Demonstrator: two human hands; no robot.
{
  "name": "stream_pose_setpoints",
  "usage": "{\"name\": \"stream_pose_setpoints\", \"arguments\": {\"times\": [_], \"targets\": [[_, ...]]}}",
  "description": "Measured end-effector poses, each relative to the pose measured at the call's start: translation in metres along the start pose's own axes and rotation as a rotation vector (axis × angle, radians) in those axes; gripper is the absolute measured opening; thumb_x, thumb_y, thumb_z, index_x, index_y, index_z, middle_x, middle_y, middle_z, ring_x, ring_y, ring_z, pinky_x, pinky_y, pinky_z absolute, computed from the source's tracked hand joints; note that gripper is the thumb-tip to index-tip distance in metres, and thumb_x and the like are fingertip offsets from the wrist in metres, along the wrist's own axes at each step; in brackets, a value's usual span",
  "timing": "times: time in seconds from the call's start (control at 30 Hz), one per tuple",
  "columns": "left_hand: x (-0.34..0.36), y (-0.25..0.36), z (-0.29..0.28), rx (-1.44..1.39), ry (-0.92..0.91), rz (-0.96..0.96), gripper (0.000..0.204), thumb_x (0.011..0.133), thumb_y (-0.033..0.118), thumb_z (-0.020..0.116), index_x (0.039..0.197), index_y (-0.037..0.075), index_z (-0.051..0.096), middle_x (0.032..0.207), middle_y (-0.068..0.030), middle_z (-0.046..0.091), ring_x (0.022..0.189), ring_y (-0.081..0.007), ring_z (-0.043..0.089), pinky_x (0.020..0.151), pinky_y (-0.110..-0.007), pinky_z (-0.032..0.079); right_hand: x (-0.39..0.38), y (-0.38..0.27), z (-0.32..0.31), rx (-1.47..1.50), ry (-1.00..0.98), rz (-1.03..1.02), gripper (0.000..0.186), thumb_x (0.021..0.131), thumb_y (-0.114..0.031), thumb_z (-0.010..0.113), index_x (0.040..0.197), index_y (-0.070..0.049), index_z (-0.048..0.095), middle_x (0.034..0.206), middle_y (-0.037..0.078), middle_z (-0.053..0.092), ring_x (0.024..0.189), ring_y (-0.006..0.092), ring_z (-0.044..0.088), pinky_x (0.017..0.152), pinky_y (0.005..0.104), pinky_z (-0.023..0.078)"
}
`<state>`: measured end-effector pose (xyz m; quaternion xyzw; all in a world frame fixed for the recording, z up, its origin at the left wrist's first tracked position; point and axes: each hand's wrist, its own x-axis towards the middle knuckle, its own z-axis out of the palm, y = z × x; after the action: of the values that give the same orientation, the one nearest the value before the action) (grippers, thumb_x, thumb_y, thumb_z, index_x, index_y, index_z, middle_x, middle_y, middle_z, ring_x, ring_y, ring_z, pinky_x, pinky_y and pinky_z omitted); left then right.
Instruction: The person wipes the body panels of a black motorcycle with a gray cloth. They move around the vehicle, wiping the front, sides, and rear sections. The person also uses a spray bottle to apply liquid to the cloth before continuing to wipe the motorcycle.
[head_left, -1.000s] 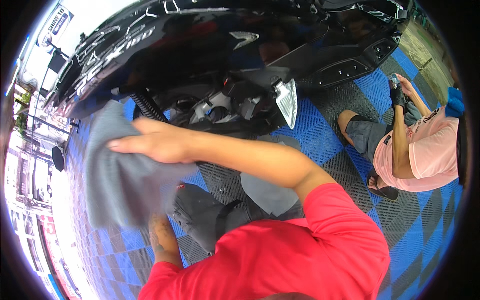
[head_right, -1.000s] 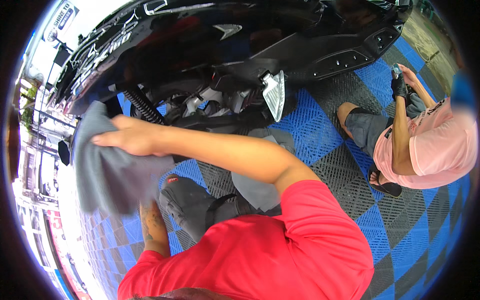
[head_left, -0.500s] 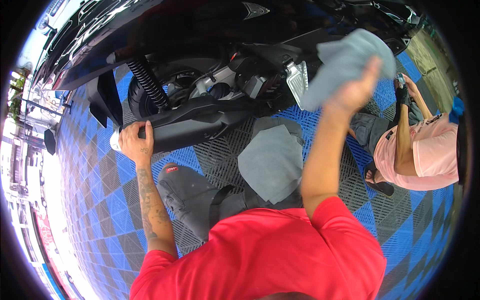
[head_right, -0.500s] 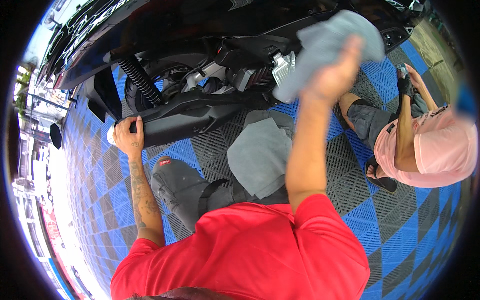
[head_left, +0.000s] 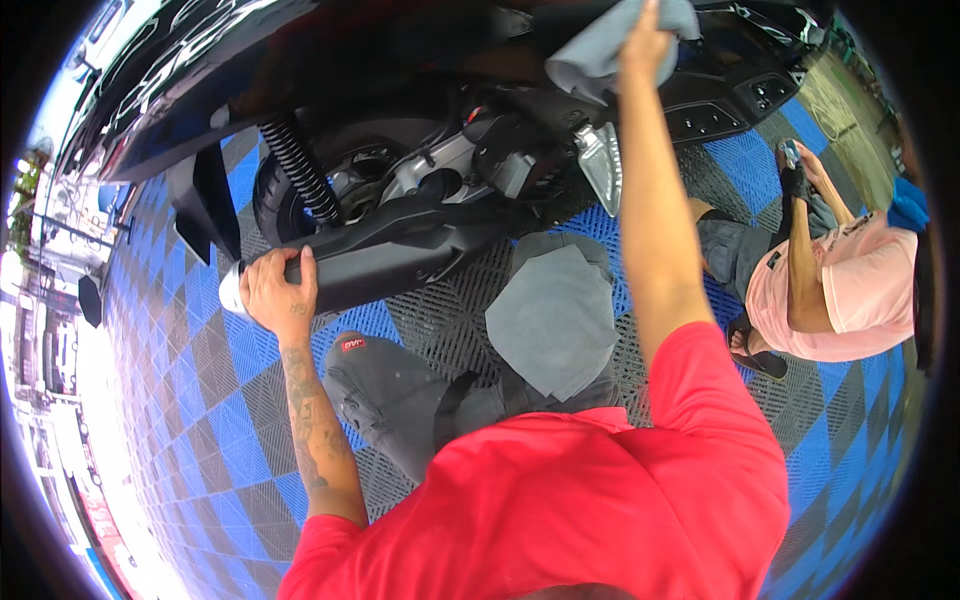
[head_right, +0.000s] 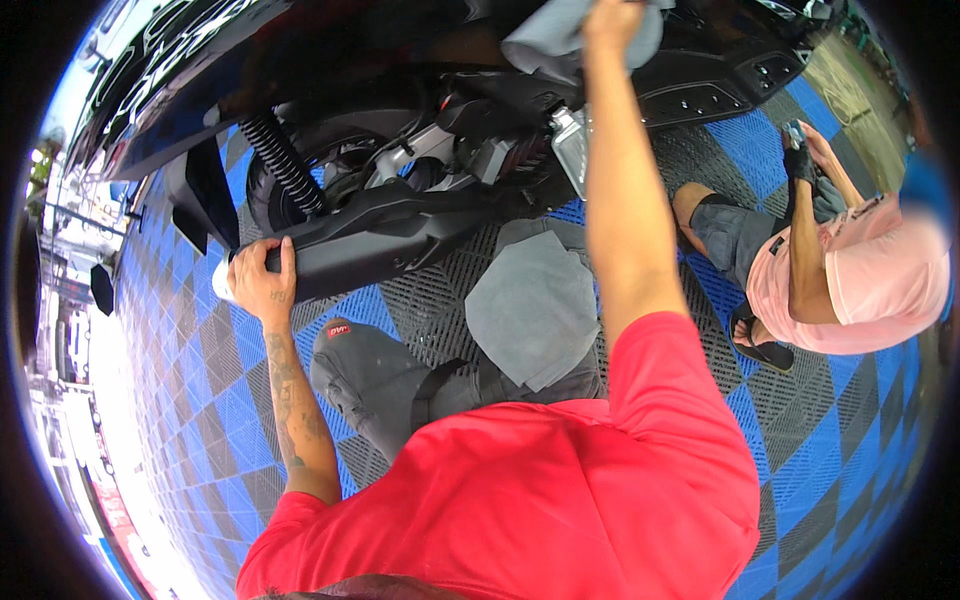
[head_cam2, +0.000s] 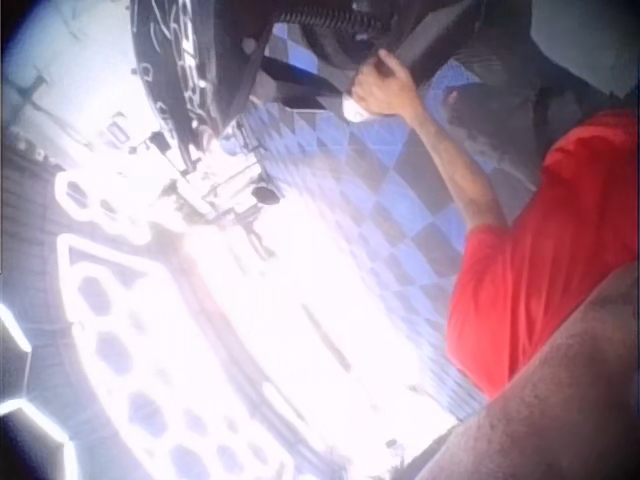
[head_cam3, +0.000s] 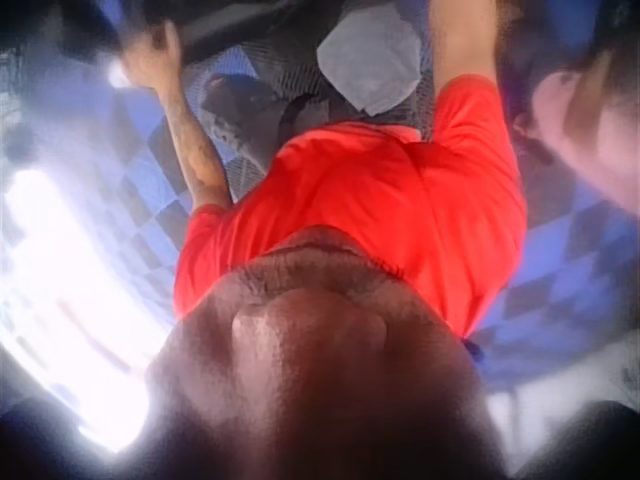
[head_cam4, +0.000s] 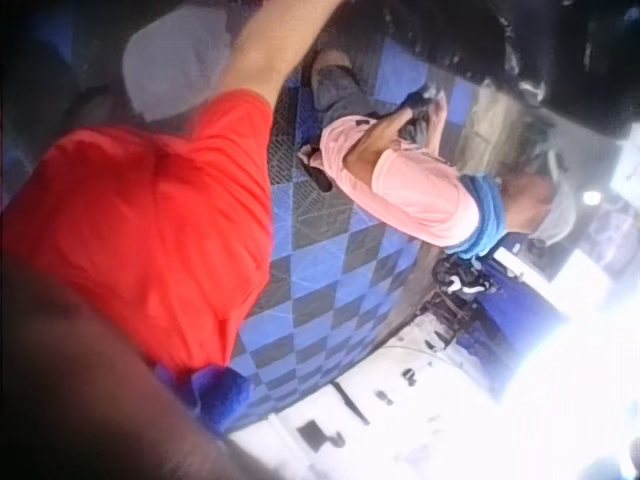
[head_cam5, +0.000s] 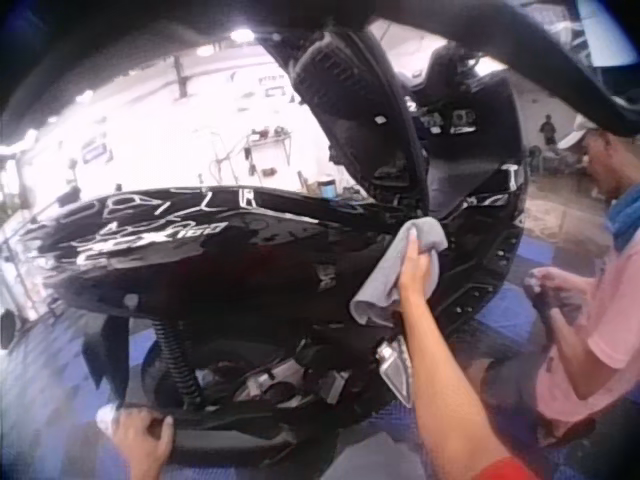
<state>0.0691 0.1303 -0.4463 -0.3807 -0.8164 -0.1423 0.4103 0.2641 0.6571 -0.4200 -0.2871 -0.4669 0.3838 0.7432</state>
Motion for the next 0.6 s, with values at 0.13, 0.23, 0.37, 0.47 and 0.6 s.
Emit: {"name": "stream_pose_setpoints", "arguments": {"times": [0.13,0.23,0.37,0.47,0.6], "targets": [[0.004,0.007,0.002,-0.013,-0.004,-0.002,0.021,0.081,0.034,0.074,0.079,0.014,0.070,0.086,0.0003,0.070,0.094,-0.0199,0.064,0.097,-0.039,0.041,0.022,0.023,0.000,-0.122,0.260,0.045,0.056,0.096,-0.041,0.057,0.122,0.009,0.059,0.114,0.021,0.067,0.105,0.0316,0.065,0.092,0.0360,0.049],[-0.005,-0.008,-0.007,0.028,-0.014,0.004,0.021,0.080,0.034,0.074,0.081,0.013,0.070,0.089,0.0006,0.070,0.095,-0.0199,0.064,0.098,-0.040,0.041,-0.135,-0.050,0.047,0.105,0.080,0.227,0.058,0.102,-0.048,0.050,0.060,-0.008,0.041,0.059,0.000,0.046,0.054,0.0128,0.041,0.050,0.0352,0.038],[-0.002,-0.007,0.000,-0.020,-0.005,0.034,0.021,0.080,0.033,0.075,0.082,0.013,0.070,0.091,0.0007,0.070,0.096,-0.0199,0.064,0.098,-0.040,0.041,-0.286,-0.126,0.083,0.011,-0.249,-0.511,0.065,0.098,-0.022,0.057,0.146,0.013,0.030,0.158,0.032,0.014,0.149,0.0397,0.012,0.118,0.0485,0.020],[-0.003,-0.008,0.001,-0.032,0.017,0.052,0.020,0.080,0.032,0.075,0.081,0.013,0.069,0.091,0.0011,0.070,0.096,-0.0196,0.064,0.098,-0.040,0.041,-0.293,-0.105,0.079,0.158,-0.389,-0.492,0.080,0.091,-0.014,0.059,0.154,0.008,0.015,0.161,0.032,0.005,0.149,0.0488,0.001,0.121,0.0543,0.008],[-0.005,-0.008,0.000,-0.018,0.036,0.035,0.019,0.079,0.031,0.075,0.080,0.014,0.069,0.090,0.0017,0.070,0.094,-0.0191,0.064,0.098,-0.039,0.041,-0.285,-0.104,0.058,0.087,-0.304,-0.188,0.068,0.101,-0.015,0.049,0.151,0.013,0.013,0.160,0.033,-0.004,0.150,0.0447,0.004,0.121,0.0473,0.008]]}}
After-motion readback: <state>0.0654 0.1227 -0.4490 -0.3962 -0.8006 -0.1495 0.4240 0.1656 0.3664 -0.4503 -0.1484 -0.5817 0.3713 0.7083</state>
